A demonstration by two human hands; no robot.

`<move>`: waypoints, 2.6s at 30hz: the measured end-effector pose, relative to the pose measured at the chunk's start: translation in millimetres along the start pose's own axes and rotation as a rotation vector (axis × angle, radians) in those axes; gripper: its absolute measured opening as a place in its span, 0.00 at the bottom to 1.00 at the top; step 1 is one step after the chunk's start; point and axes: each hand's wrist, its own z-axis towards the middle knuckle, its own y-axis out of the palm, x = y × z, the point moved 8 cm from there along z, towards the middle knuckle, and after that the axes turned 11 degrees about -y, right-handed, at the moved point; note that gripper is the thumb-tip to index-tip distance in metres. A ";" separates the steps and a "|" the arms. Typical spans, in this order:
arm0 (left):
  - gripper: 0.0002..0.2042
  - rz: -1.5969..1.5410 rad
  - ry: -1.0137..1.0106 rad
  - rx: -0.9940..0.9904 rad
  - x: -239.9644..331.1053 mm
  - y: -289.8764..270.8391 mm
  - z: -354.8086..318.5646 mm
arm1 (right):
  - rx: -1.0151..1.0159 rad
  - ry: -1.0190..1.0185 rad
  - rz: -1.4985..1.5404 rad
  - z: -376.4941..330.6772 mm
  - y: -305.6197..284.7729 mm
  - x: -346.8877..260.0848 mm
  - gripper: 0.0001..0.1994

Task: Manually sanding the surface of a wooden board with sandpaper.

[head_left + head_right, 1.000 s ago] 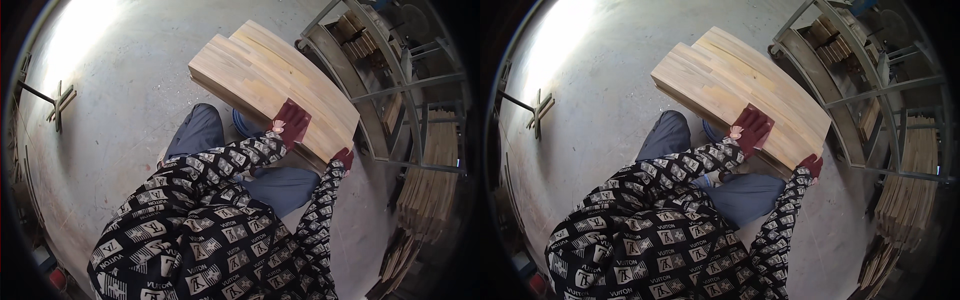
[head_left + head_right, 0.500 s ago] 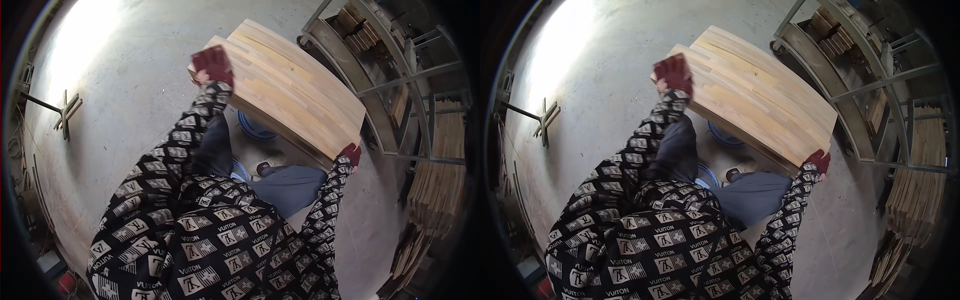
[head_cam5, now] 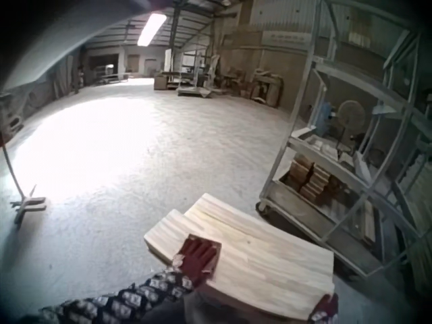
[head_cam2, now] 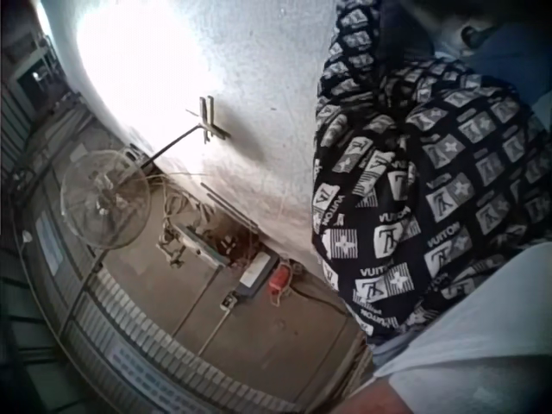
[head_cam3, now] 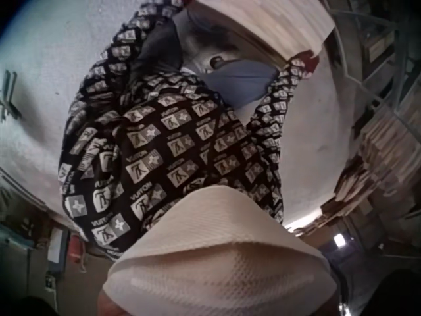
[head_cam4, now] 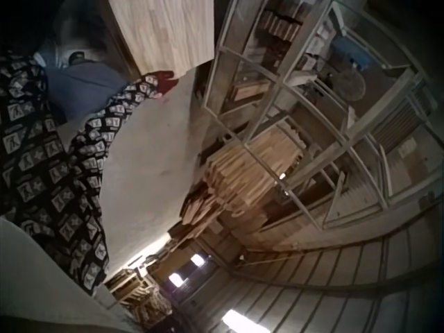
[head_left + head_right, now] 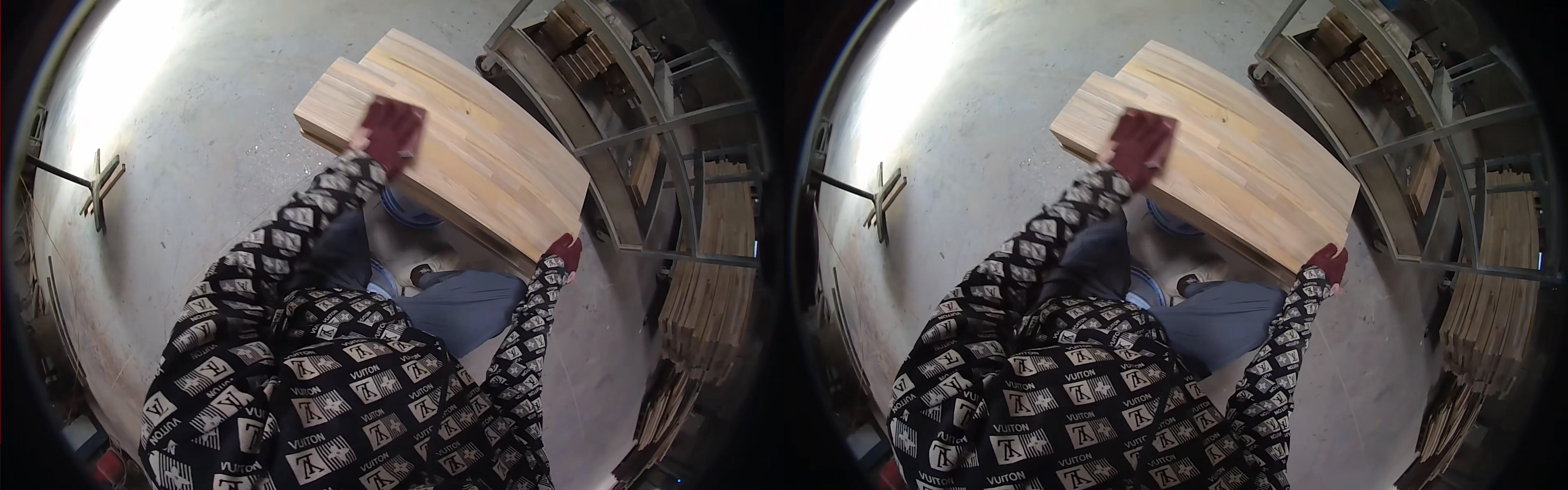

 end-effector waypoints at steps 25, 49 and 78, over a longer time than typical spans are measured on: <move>0.27 0.038 -0.179 0.071 -45.0 -47.4 7.4 | 0.032 -0.024 -0.013 1.5 3.0 2.5 0.25; 0.41 -0.001 0.002 -0.136 -74.2 -47.3 18.1 | 0.003 0.018 -0.028 1.4 3.5 2.7 0.26; 0.12 0.050 -0.231 0.277 -1.1 -1.1 67.0 | 0.084 0.002 -0.034 -1.3 -3.6 -4.4 0.23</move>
